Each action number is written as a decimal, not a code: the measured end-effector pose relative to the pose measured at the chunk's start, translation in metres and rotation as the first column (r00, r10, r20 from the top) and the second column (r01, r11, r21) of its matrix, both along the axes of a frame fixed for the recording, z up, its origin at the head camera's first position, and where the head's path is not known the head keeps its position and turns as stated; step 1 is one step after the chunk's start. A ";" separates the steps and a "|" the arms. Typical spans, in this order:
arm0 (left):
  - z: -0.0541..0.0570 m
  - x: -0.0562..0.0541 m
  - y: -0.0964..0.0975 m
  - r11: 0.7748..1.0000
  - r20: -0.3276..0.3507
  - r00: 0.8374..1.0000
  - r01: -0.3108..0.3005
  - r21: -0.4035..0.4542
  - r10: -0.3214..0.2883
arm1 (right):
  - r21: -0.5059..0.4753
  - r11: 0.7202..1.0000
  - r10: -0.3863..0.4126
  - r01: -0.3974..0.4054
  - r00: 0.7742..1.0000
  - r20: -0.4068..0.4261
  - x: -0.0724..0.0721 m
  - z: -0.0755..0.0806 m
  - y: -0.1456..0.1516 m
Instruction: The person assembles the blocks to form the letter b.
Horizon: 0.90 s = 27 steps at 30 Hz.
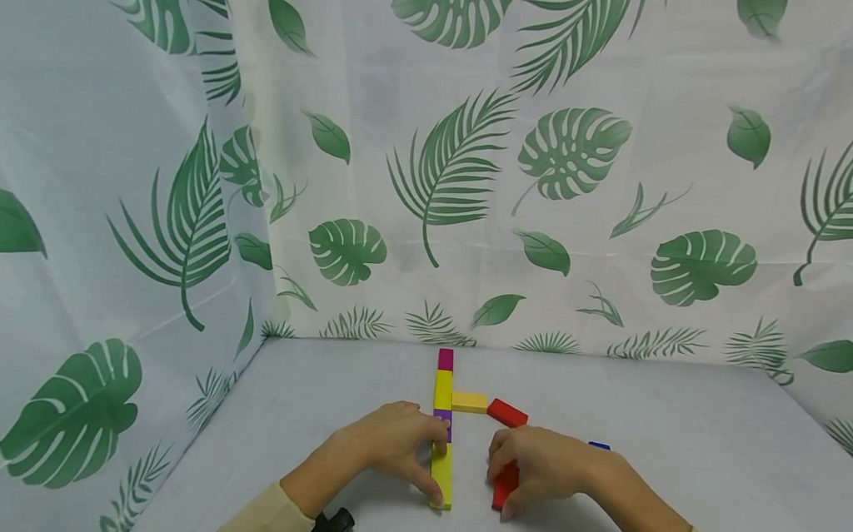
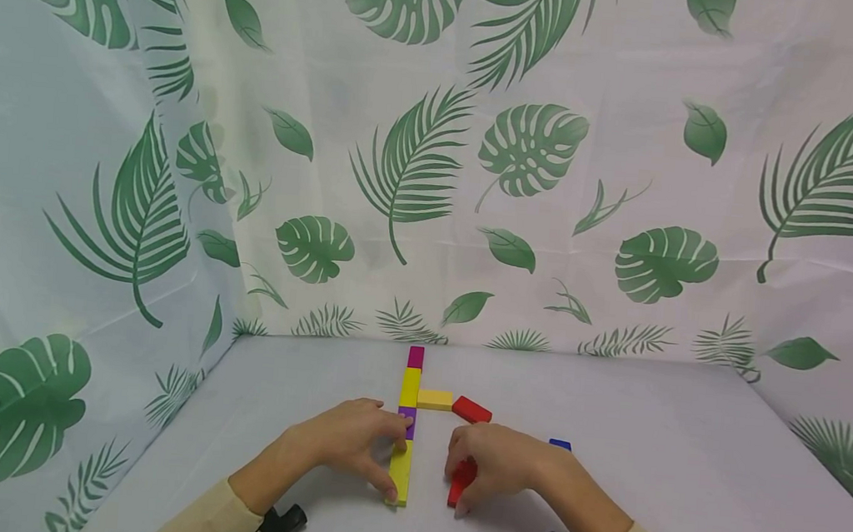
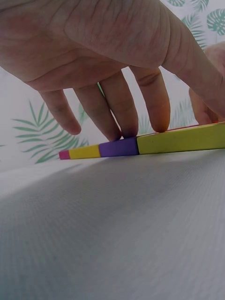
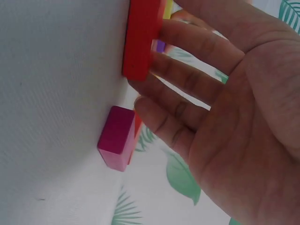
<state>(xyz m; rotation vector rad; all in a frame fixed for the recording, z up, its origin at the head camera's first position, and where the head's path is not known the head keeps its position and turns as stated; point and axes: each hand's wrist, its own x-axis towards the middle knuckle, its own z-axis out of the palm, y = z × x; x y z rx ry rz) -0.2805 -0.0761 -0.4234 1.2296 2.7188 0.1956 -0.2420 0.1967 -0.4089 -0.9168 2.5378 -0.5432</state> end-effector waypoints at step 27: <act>0.000 0.000 0.000 1.000 0.016 1.000 -0.002 0.004 0.002 | 0.062 0.998 0.002 0.004 0.996 -0.093 0.001 0.010 0.011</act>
